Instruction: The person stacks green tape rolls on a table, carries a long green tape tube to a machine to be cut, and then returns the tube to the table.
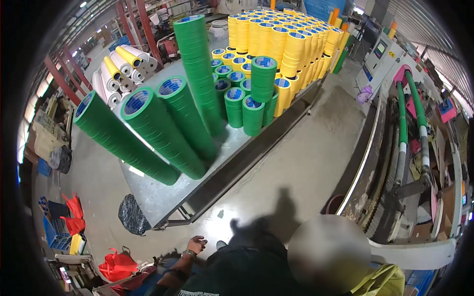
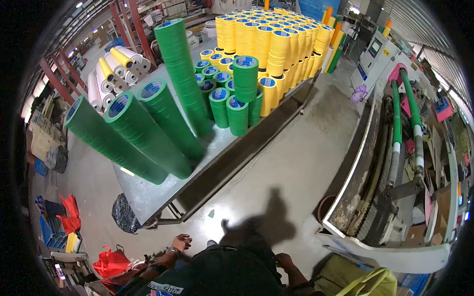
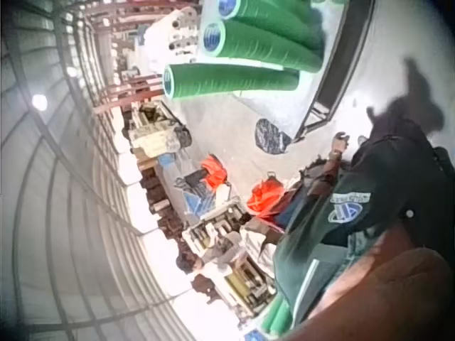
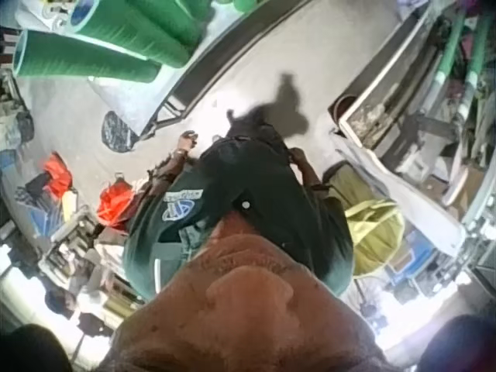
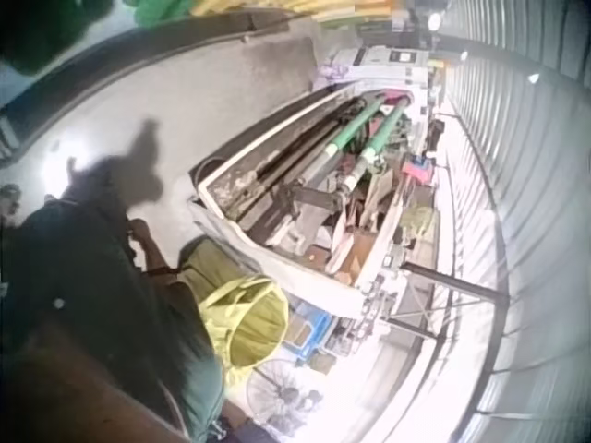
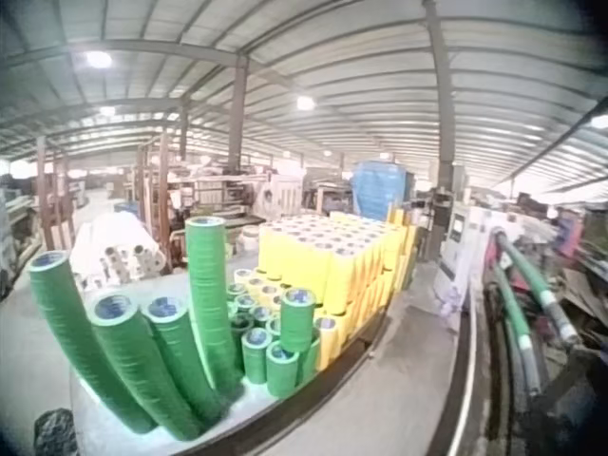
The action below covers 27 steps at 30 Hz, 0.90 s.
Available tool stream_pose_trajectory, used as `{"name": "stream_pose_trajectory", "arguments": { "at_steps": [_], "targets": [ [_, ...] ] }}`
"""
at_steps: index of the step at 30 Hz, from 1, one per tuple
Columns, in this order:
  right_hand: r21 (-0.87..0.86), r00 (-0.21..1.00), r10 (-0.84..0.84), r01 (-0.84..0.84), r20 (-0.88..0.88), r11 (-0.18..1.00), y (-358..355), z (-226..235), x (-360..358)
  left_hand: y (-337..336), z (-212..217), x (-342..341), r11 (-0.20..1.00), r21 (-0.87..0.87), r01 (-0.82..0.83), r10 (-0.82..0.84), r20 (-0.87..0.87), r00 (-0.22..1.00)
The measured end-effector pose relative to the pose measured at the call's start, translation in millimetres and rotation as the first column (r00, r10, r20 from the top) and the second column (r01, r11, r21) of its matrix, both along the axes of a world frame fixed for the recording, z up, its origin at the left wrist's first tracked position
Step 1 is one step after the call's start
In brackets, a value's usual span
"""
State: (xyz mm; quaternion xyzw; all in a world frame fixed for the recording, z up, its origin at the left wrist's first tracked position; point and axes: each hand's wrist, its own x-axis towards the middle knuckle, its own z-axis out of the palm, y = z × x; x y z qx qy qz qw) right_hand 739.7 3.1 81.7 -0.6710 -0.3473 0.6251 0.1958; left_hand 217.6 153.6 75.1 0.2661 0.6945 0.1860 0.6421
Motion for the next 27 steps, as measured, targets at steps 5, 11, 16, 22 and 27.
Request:
{"name": "stream_pose_trajectory", "arguments": {
  "at_steps": [5,11,16,22,27],
  "targets": [
    [0.042,0.985,-0.103,0.098,0.140,0.994,130.5,23.6,105.9,52.1,24.3,67.0,0.983,0.160,-0.093,0.080,0.087,0.993],
    [0.573,0.949,-0.083,-0.112,0.304,0.812,354.7,166.4,149.2,144.7,62.1,129.5,0.897,0.438,0.049,-0.008,-0.095,0.995],
    [0.808,0.941,-0.032,-0.272,0.338,0.523,493.2,338.7,95.6,250.1,107.2,185.6,0.806,0.591,-0.038,0.042,0.008,0.999],
    [0.778,0.778,0.047,-0.620,0.627,-0.100,612.9,513.9,-1.7,357.8,110.5,227.6,0.738,0.619,-0.269,0.246,0.124,0.961],
    [0.613,0.693,0.027,-0.618,0.720,-0.493,707.5,581.1,-75.4,426.4,94.4,235.3,0.738,0.580,-0.347,0.421,0.007,0.907]
  ]
}}
